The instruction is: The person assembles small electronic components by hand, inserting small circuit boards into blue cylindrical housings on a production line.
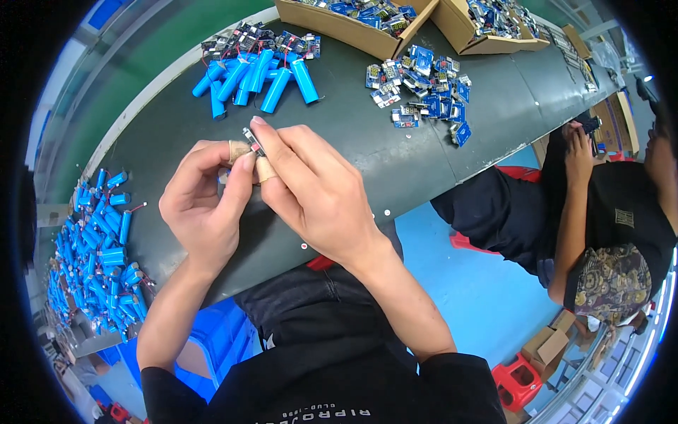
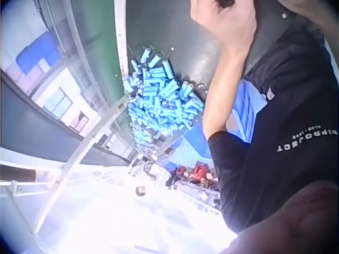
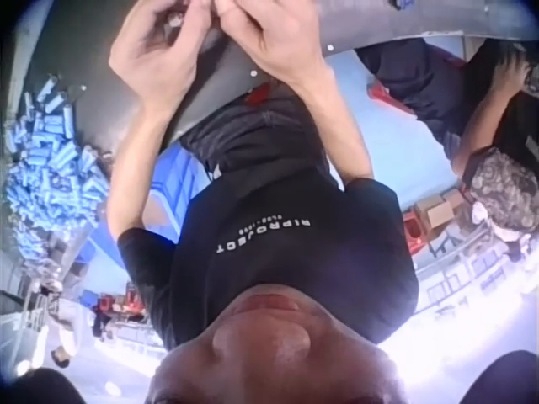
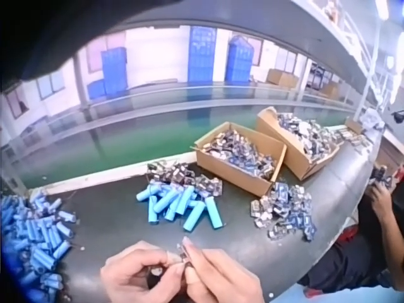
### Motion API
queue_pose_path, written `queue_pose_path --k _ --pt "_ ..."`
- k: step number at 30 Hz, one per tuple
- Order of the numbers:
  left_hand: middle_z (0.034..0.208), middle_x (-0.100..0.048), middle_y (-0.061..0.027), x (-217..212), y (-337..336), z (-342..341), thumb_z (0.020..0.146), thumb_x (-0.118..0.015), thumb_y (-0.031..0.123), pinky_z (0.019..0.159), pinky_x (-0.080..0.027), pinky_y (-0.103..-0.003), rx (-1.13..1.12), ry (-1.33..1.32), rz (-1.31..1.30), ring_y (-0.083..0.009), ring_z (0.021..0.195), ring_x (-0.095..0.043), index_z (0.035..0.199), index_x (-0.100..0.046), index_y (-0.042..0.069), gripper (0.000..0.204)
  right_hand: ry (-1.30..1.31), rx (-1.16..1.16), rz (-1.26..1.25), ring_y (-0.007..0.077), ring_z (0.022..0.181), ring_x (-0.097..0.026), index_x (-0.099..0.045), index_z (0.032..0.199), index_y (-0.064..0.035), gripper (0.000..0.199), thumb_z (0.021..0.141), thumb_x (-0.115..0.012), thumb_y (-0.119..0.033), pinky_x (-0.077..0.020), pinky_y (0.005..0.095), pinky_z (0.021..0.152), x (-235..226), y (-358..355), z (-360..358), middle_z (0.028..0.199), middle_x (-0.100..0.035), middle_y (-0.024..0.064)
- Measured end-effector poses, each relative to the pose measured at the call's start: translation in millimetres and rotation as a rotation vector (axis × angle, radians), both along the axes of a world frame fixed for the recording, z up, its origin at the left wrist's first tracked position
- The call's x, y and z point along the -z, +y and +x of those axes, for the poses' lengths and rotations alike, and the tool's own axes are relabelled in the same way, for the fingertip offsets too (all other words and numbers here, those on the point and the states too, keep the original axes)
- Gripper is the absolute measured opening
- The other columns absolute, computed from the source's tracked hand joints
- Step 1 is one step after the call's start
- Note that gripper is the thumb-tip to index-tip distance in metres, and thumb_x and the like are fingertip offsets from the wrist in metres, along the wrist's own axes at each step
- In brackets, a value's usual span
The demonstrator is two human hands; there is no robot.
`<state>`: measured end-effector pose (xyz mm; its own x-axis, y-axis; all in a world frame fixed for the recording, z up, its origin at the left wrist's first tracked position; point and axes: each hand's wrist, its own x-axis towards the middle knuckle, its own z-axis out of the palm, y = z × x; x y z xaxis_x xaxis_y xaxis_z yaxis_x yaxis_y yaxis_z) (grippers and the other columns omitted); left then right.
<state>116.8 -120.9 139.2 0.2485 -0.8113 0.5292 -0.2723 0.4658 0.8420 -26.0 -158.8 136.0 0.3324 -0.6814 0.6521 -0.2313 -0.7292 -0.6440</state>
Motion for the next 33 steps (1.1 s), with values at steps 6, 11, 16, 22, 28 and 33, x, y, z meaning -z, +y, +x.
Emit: queue_pose_path --k 6,11,16,22,28,33 --pt "0.085 -0.068 -0.0097 -1.5 -0.5 -0.4 0.077 -0.073 -0.007 0.065 -0.049 -0.024 0.012 0.027 0.011 -0.0126 0.073 -0.062 0.093 -0.066 -0.004 0.018 0.0 -0.017 -0.003 0.0205 0.078 -0.063 -0.064 0.119 0.0052 0.035 0.084 -0.061 0.006 -0.05 0.0276 0.068 -1.3 -1.9 -0.9 0.095 -0.064 0.0147" --pt "0.083 -0.068 -0.0093 -1.9 -1.5 -0.1 0.077 -0.073 -0.007 0.065 -0.05 -0.024 0.007 0.013 0.0 -0.0132 0.071 -0.062 0.093 -0.066 -0.003 0.017 0.017 -0.018 0.003 0.0207 0.078 -0.062 -0.064 0.119 0.0047 0.036 0.083 -0.061 0.006 -0.05 0.028 0.068 -4.1 -2.6 -1.7 0.095 -0.064 0.0147" --pt "0.082 -0.068 -0.0093 -1.3 -1.9 -0.2 0.077 -0.073 -0.007 0.064 -0.05 -0.024 0.011 0.006 -0.011 -0.013 0.071 -0.062 0.092 -0.066 -0.003 0.017 0.029 -0.013 0.011 0.0207 0.078 -0.062 -0.064 0.12 0.004 0.036 0.084 -0.061 0.006 -0.05 0.0282 0.067 -3.8 -1.4 -1.5 0.095 -0.064 0.0147" --pt "0.081 -0.067 -0.0093 0.0 -1.8 0.2 0.077 -0.073 -0.007 0.062 -0.049 -0.024 0.01 -0.006 -0.025 -0.0129 0.069 -0.061 0.092 -0.066 -0.003 0.017 0.028 -0.014 0.006 0.0207 0.077 -0.062 -0.064 0.12 0.0038 0.036 0.085 -0.061 0.006 -0.0501 0.028 0.067 -3.2 -1.5 -1.4 0.094 -0.064 0.0147" --pt "0.08 -0.067 -0.0091 -0.9 -3.0 0.2 0.076 -0.073 -0.007 0.061 -0.048 -0.024 0.009 -0.024 -0.035 -0.0128 0.068 -0.061 0.091 -0.065 -0.003 0.017 0.032 -0.009 0.011 0.02 0.077 -0.062 -0.065 0.119 0.004 0.034 0.085 -0.061 0.005 -0.05 0.0278 0.067 -3.7 -1.6 -1.8 0.094 -0.064 0.0144" --pt "0.079 -0.066 -0.0085 -3.2 -3.9 -0.1 0.075 -0.072 -0.008 0.06 -0.047 -0.023 -0.002 -0.044 -0.051 -0.0125 0.067 -0.06 0.089 -0.064 -0.002 0.017 0.037 0.008 0.019 0.0192 0.076 -0.062 -0.065 0.118 0.0042 0.033 0.085 -0.062 0.005 -0.0496 0.027 0.066 -4.1 -0.5 -1.8 0.093 -0.064 0.014"
